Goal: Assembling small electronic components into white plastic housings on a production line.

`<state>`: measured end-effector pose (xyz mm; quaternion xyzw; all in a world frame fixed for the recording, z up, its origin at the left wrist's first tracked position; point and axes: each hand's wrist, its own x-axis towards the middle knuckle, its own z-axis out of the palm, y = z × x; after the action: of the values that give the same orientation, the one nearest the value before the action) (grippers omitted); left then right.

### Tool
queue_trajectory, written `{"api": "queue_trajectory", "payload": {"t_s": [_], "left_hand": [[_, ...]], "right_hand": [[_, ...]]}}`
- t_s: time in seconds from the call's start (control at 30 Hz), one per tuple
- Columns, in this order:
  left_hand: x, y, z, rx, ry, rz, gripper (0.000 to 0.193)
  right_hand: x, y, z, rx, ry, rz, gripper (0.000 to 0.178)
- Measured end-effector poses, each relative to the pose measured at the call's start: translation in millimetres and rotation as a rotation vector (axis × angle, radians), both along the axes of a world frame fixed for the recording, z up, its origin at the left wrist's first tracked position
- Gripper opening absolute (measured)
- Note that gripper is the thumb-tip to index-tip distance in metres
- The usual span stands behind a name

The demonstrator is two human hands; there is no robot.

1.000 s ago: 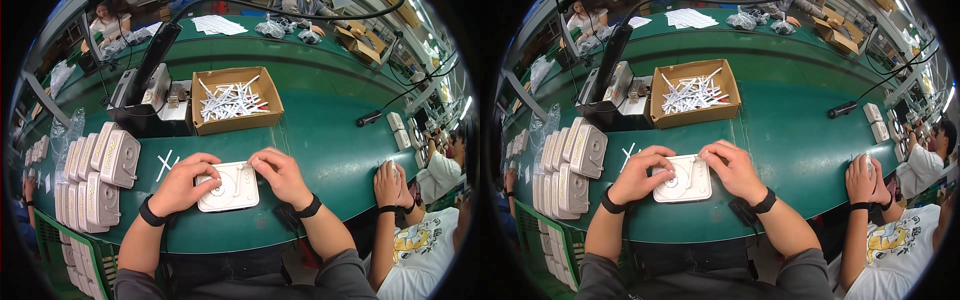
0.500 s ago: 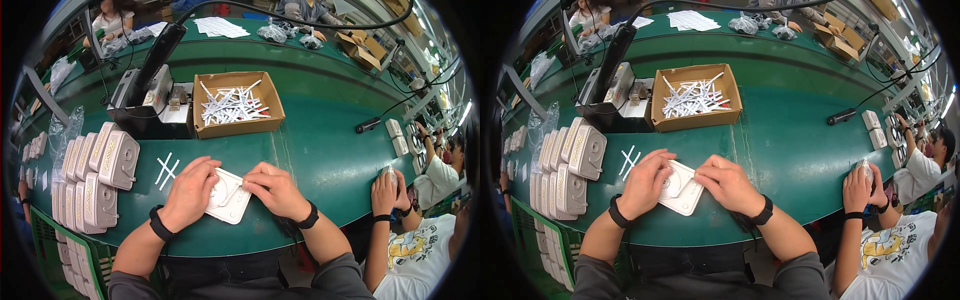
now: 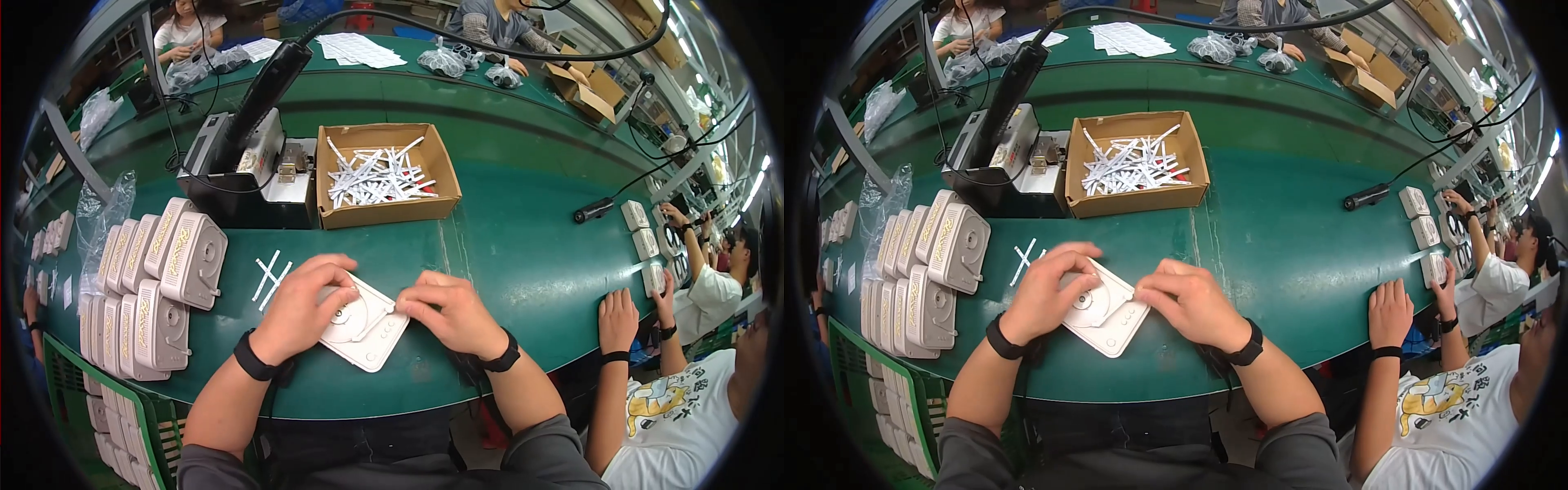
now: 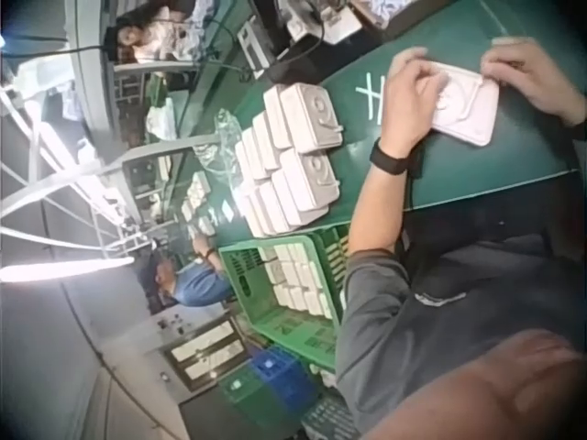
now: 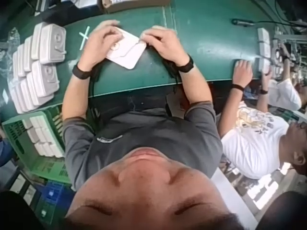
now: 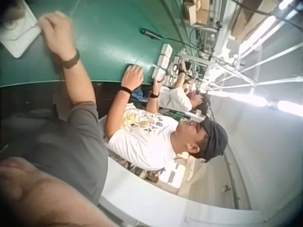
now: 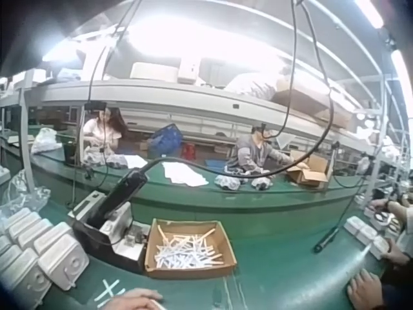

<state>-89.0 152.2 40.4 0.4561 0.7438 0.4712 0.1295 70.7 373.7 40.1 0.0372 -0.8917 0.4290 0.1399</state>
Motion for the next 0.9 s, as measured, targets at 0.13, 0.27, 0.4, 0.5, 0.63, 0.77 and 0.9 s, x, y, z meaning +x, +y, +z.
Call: {"api": "queue_trajectory", "payload": {"t_s": [0.13,0.27,0.4,0.5,0.63,0.77,0.9], "left_hand": [[-9.4,-6.4,0.5,-0.026,-0.067,-0.014,0.013],[-15.1,-7.2,4.0,-0.077,-0.156,-0.043,0.015],[-3.6,-4.9,1.4,-0.069,-0.109,0.008,0.015],[4.5,-4.8,1.4,0.019,0.163,0.109,0.013],[13.2,0.9,-1.8,0.039,0.422,0.135,0.011],[19.9,5.1,-0.8,0.119,0.337,0.092,0.007],[20.1,5.4,0.3,0.113,0.125,-0.063,0.008]], "right_hand": [[-2.4,5.2,-1.6,-0.196,-0.150,-0.113,0.015],[-7.4,7.1,-4.0,-0.382,-0.278,-0.220,0.020],[-6.7,4.8,-7.6,-0.408,-0.242,-0.217,0.022],[-9.7,2.0,-3.5,-0.321,-0.196,-0.162,0.024],[-7.1,4.9,-7.0,-0.256,-0.140,-0.145,0.022],[-7.4,1.2,-6.6,-0.195,-0.057,-0.142,0.018],[-5.8,-3.3,0.4,-0.111,0.008,-0.056,0.014]]}}
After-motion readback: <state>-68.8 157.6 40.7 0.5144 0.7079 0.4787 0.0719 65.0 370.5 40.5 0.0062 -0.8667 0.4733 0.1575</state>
